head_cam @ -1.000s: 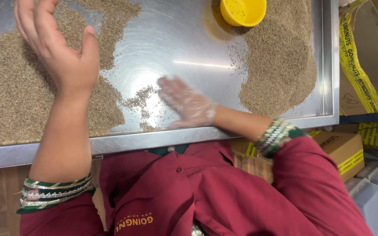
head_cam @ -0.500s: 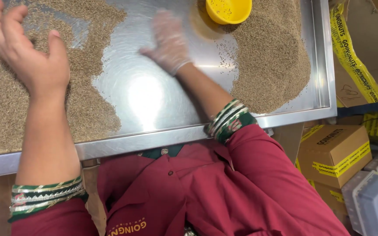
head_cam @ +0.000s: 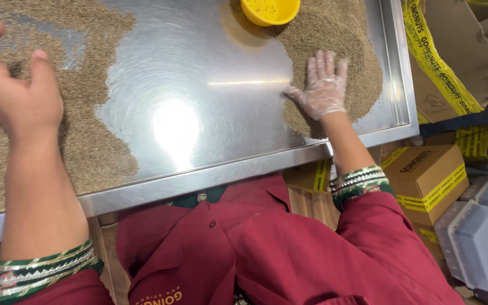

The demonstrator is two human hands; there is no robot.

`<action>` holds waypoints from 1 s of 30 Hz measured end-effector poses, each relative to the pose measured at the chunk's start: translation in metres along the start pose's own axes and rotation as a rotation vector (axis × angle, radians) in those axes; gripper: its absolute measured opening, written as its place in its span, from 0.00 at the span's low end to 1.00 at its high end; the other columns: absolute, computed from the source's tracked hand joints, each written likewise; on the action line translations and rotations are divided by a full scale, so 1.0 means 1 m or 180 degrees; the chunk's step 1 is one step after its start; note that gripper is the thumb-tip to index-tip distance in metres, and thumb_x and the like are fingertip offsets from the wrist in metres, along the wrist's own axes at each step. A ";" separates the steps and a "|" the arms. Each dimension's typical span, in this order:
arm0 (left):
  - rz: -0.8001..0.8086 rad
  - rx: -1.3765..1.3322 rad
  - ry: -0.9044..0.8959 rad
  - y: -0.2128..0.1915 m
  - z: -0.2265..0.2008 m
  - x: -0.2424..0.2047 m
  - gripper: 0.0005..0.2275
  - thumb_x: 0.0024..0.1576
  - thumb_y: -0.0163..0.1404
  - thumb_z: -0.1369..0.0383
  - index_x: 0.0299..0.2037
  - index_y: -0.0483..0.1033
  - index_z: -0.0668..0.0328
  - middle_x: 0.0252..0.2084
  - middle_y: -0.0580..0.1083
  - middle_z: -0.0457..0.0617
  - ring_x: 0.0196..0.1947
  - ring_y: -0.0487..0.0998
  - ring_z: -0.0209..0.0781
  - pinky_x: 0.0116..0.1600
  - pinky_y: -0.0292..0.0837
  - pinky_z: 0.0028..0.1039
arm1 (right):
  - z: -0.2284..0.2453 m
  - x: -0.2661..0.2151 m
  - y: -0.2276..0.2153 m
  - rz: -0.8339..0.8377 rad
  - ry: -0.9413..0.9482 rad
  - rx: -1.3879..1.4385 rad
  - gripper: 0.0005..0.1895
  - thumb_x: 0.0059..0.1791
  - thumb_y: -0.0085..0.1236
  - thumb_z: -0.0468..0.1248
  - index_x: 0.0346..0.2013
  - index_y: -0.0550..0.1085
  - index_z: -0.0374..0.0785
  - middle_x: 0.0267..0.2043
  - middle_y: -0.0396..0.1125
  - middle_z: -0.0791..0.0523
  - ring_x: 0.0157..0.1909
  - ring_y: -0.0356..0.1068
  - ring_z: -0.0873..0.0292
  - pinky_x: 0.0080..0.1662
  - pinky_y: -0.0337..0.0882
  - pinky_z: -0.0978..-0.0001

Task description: Sorting and spreading seeds on a stainless steel table

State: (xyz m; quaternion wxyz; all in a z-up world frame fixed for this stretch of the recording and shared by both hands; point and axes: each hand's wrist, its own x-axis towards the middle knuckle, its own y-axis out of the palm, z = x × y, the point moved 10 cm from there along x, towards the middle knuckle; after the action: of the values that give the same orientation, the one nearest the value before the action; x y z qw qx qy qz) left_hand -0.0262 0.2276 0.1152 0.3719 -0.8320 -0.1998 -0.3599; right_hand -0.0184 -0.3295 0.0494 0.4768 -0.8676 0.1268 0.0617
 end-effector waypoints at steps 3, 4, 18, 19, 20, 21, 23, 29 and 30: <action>0.0156 -0.0027 -0.0291 0.008 0.010 -0.005 0.19 0.63 0.61 0.81 0.63 0.73 0.74 0.56 0.75 0.61 0.44 0.73 0.54 0.31 0.63 0.35 | -0.029 -0.019 -0.012 0.0566 0.0136 -0.0108 0.52 0.49 0.09 0.76 0.77 0.39 0.47 0.80 0.32 0.55 0.79 0.30 0.49 0.72 0.37 0.44; 0.0188 -0.0136 -0.0243 0.011 0.009 -0.006 0.18 0.63 0.60 0.83 0.62 0.72 0.78 0.57 0.74 0.64 0.49 0.74 0.58 0.40 0.63 0.37 | -0.043 -0.025 -0.023 0.0507 0.0433 0.0329 0.43 0.51 0.29 0.69 0.75 0.47 0.53 0.78 0.40 0.60 0.67 0.51 0.48 0.55 0.60 0.50; 0.0311 -0.0190 -0.0444 0.017 0.023 -0.008 0.15 0.67 0.58 0.86 0.62 0.71 0.75 0.57 0.73 0.62 0.42 0.69 0.52 0.41 0.62 0.36 | 0.035 -0.029 -0.116 -0.1682 -0.1305 0.2886 0.08 0.54 0.56 0.23 0.41 0.80 0.34 0.41 0.77 0.47 0.41 0.79 0.51 0.45 0.82 0.65; 0.0280 -0.0220 -0.0304 0.016 0.021 -0.005 0.15 0.65 0.59 0.87 0.60 0.72 0.78 0.55 0.73 0.65 0.48 0.73 0.59 0.51 0.65 0.42 | 0.054 -0.036 -0.133 -0.1643 -0.1703 0.3452 0.06 0.55 0.56 0.23 0.43 0.79 0.32 0.37 0.76 0.47 0.31 0.75 0.58 0.33 0.79 0.73; 0.0250 -0.0251 -0.0164 0.015 0.019 -0.003 0.14 0.64 0.60 0.88 0.58 0.73 0.82 0.54 0.74 0.69 0.54 0.76 0.65 0.60 0.68 0.47 | 0.072 -0.044 -0.149 -0.1585 -0.2102 0.4017 0.05 0.56 0.56 0.23 0.45 0.77 0.29 0.33 0.74 0.48 0.21 0.72 0.64 0.22 0.77 0.80; 0.0251 -0.0217 -0.0180 0.014 0.022 -0.004 0.14 0.64 0.60 0.88 0.58 0.73 0.82 0.54 0.74 0.69 0.54 0.76 0.65 0.60 0.68 0.47 | 0.081 -0.043 -0.162 -0.1569 -0.2136 0.4031 0.05 0.56 0.56 0.23 0.45 0.77 0.29 0.33 0.74 0.48 0.21 0.72 0.64 0.22 0.77 0.80; 0.0119 0.0021 -0.0015 0.009 0.023 -0.006 0.13 0.63 0.64 0.85 0.55 0.77 0.76 0.51 0.78 0.65 0.50 0.80 0.61 0.50 0.74 0.44 | 0.089 -0.051 -0.196 -0.2032 -0.2393 0.4423 0.07 0.56 0.52 0.18 0.47 0.74 0.26 0.33 0.72 0.47 0.20 0.67 0.64 0.21 0.73 0.77; 0.0160 -0.0016 0.0041 0.007 0.025 -0.003 0.12 0.60 0.62 0.83 0.52 0.77 0.79 0.49 0.74 0.68 0.49 0.73 0.63 0.51 0.66 0.45 | 0.102 -0.023 -0.188 -0.2497 -0.2265 0.4122 0.08 0.59 0.47 0.27 0.51 0.72 0.31 0.39 0.73 0.51 0.26 0.67 0.63 0.29 0.71 0.73; 0.0173 0.0008 0.0025 0.007 0.025 -0.003 0.12 0.60 0.62 0.83 0.52 0.77 0.79 0.49 0.74 0.68 0.49 0.73 0.63 0.51 0.66 0.45 | 0.102 -0.014 -0.180 -0.2474 -0.2283 0.4143 0.08 0.59 0.47 0.27 0.51 0.72 0.31 0.39 0.73 0.51 0.26 0.67 0.63 0.29 0.71 0.73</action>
State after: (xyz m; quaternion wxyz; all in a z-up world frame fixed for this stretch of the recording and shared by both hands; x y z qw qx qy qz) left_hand -0.0126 0.2418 0.0986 0.3835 -0.8352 -0.1761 -0.3526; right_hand 0.0200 -0.1490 0.1439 0.8811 -0.3290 -0.3302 0.0797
